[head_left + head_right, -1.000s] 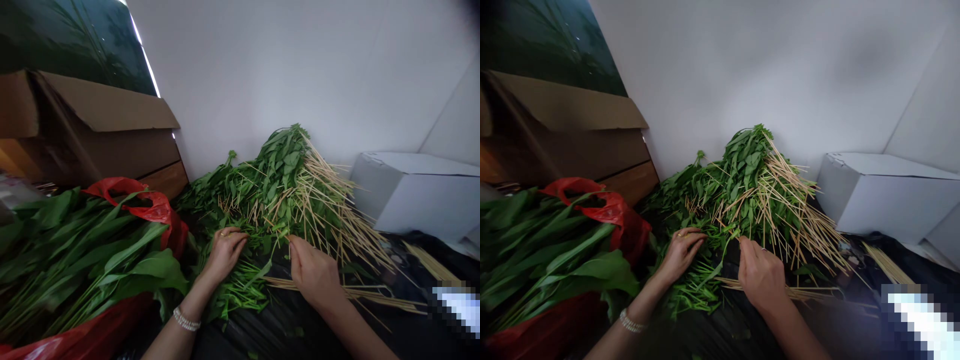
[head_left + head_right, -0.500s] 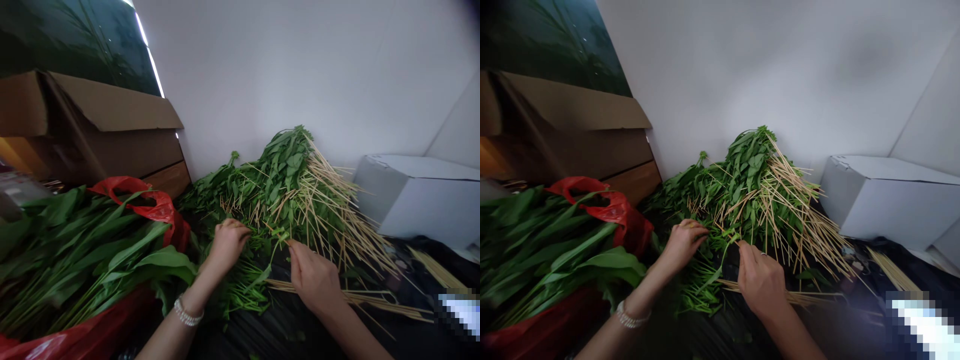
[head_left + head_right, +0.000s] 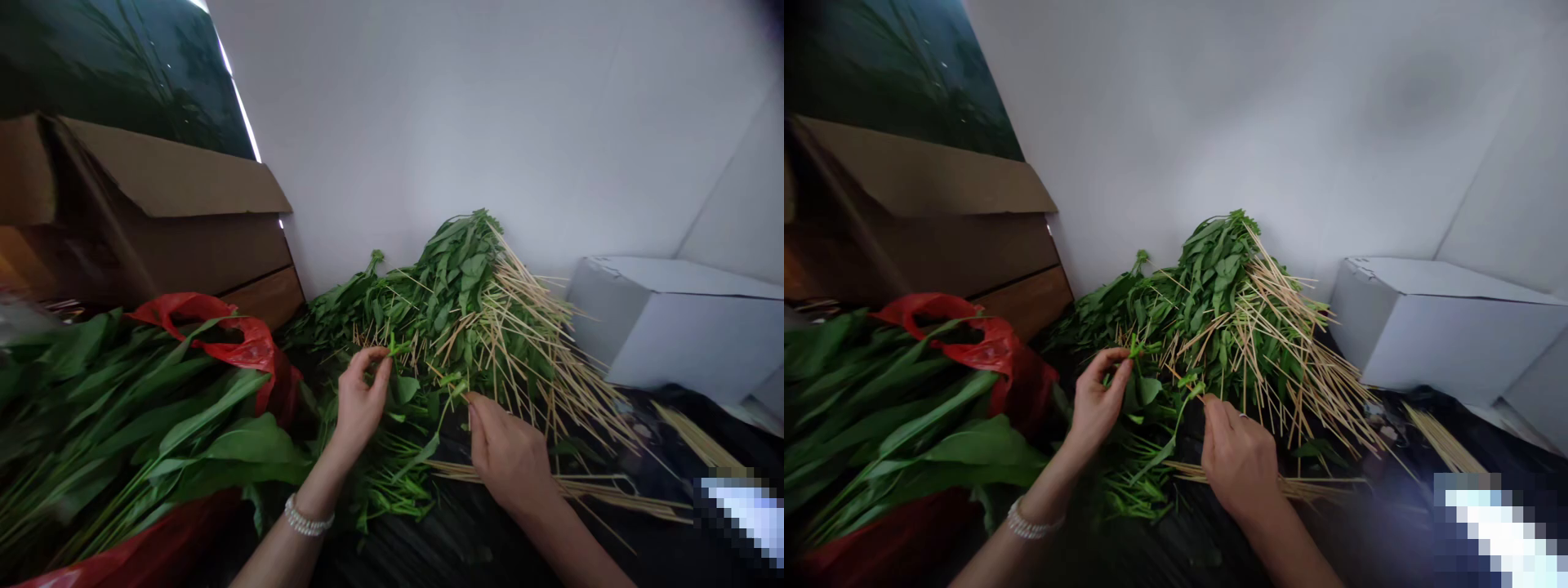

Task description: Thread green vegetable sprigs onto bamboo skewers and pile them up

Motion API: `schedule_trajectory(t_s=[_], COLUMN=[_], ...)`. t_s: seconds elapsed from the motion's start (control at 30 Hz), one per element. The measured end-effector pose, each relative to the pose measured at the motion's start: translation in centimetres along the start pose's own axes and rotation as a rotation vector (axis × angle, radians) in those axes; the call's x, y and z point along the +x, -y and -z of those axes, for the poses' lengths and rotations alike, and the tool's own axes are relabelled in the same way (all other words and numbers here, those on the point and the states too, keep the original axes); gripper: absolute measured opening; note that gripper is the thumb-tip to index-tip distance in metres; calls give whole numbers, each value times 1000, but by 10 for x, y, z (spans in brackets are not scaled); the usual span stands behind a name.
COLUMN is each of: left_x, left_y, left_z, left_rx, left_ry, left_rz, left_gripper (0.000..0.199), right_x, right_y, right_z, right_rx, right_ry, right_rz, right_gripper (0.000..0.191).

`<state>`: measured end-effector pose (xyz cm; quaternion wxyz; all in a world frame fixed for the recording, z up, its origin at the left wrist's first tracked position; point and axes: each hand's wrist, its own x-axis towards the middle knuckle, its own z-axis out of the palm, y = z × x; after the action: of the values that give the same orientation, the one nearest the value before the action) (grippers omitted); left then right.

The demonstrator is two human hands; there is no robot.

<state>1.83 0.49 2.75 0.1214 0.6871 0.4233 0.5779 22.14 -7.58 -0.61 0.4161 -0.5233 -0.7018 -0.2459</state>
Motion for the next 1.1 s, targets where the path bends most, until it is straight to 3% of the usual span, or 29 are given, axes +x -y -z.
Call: schedule_trajectory(t_s=[0.17,0.33,0.47,0.57,0.63,0.7,0.8,0.87,0.9,0.97,1.1], left_x=[12,27,36,42,43,41,29,18,12,1,-12], left_y=[-23,-45,-76,-100,-111,-115,-101,-75,-59,-24,23], left_z=[9,25,48,73,86,91,76,54,41,18,-5], left_rx=[-205,-408,-715,-911,-912,-685,-119,124,148,64,-200], left_ry=[-54,-325,-421,-461,-477,-507,-409,-114,24,159,226], left_rz=[23,0,-30,26,44,-42,-223,-218,-163,13,325], left_gripper=[14,17,13,5,6,6,11,15,15,21,29], right_x=[-1,0,0,0,0,-1,-2,-2,-3,-3,-6], right_y=[-3,-3,-2,-2,-2,-2,-2,-2,-2,-2,-1], right_z=[-1,0,0,0,-1,-1,-2,-3,-3,-4,-6], right_rx=[13,19,11,17,21,20,16,7,3,0,3], right_ry=[16,14,11,22,21,19,28,30,31,46,106], right_rz=[-12,-3,-10,-12,-13,-13,-13,-12,-14,-19,-26], right_gripper=[23,23,23,24,24,23,24,24,24,24,26])
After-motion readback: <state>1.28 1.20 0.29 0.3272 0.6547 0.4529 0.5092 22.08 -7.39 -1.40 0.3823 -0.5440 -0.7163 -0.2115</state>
